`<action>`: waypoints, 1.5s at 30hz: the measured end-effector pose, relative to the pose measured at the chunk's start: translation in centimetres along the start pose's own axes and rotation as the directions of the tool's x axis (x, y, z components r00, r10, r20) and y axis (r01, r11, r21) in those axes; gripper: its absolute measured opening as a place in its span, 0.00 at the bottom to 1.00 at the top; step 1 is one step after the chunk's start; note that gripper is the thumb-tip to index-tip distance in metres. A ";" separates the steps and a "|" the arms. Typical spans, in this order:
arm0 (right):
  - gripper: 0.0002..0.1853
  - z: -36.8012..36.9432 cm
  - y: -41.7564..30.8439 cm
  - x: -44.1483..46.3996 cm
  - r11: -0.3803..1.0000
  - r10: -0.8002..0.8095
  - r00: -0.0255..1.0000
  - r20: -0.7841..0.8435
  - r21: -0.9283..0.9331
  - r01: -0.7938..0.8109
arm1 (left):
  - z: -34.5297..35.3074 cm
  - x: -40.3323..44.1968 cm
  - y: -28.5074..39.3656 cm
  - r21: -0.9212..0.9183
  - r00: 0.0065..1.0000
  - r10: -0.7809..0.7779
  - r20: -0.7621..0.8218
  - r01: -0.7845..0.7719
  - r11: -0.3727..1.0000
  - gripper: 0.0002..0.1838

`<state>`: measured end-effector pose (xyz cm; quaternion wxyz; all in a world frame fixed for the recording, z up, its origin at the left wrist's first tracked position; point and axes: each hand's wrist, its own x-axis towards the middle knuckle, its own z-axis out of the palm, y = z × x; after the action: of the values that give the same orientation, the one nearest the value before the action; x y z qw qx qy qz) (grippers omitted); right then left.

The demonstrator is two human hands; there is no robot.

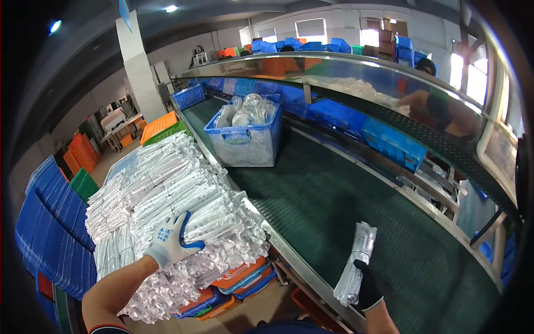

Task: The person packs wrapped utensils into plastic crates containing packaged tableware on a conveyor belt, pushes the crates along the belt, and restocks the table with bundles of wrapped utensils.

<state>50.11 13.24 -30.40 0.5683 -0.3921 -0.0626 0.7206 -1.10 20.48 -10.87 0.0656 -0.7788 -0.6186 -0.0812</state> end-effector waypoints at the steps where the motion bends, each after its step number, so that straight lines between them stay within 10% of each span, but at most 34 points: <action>1: 0.20 1.0 -0.7 0.3 0.997 0.020 1.000 -0.011 -0.073 -0.021 | 0.0 0.0 0.0 0.012 1.000 0.002 -0.004 -0.002 1.000 0.53; 13: 0.19 23.0 -12.8 9.0 0.878 0.214 0.895 0.392 -0.479 0.000 | -0.2 -0.6 0.8 0.055 0.999 -0.030 -0.026 0.031 0.998 0.54; 17: 0.19 33.3 -16.2 18.5 0.700 -0.061 0.726 0.685 -0.489 0.520 | 0.1 -0.5 0.6 0.051 0.997 -0.077 -0.019 0.078 0.996 0.56; 19: 0.18 37.3 -18.5 29.5 0.709 -0.028 0.836 0.548 -0.579 0.404 | 0.4 -0.7 0.3 0.075 0.999 -0.041 -0.022 0.043 0.996 0.57; 22: 0.17 39.7 -19.3 38.9 0.499 -0.206 0.620 0.757 -0.464 0.732 | 0.6 -0.8 0.1 0.078 0.999 -0.042 -0.030 0.044 0.996 0.57; 24: 0.19 40.7 -18.1 36.3 -0.503 -0.506 0.304 0.807 -0.562 0.656 | 0.5 -0.7 0.3 0.049 0.999 -0.030 -0.036 0.032 0.998 0.57; 27: 0.21 40.5 -11.6 34.2 -0.472 -0.570 0.031 0.821 -0.359 0.805 | 0.7 -0.6 0.5 0.042 0.998 -0.031 -0.059 0.034 0.999 0.56; 30: 0.22 40.8 -5.3 28.6 -0.615 -0.277 -0.086 0.957 -0.108 0.781 | 0.9 -0.6 0.7 0.053 0.998 -0.042 -0.055 0.045 0.998 0.55; 35: 0.26 41.9 1.0 26.8 -0.737 -0.026 0.340 0.940 -0.248 0.628 | 1.3 -0.6 0.9 0.079 0.997 -0.038 -0.065 0.043 0.996 0.54; 39: 0.22 41.8 2.3 29.6 -0.816 -0.041 0.145 0.989 -0.116 0.566 | 1.4 -0.6 1.1 0.107 0.997 -0.063 -0.032 0.067 0.992 0.55; 41: 0.17 41.4 0.7 30.8 -0.842 -0.255 -0.169 0.952 -0.133 0.523 | 1.9 -0.7 0.8 0.160 0.998 -0.045 -0.040 0.051 0.986 0.55; 43: 0.20 40.4 -0.3 32.3 -0.773 -0.218 0.246 0.944 -0.321 0.547 | 1.9 -0.7 0.8 0.083 0.998 -0.051 -0.043 0.055 0.995 0.55; 45: 0.22 40.2 -0.1 31.8 -0.764 -0.228 0.228 0.947 -0.319 0.560 | 1.9 -0.8 1.0 0.082 0.998 -0.053 -0.046 0.057 0.995 0.55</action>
<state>23.15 55.17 -18.58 0.3361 -0.4103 -0.8402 -0.1131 -0.18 19.91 -12.93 0.1091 -0.7561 -0.6410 -0.0741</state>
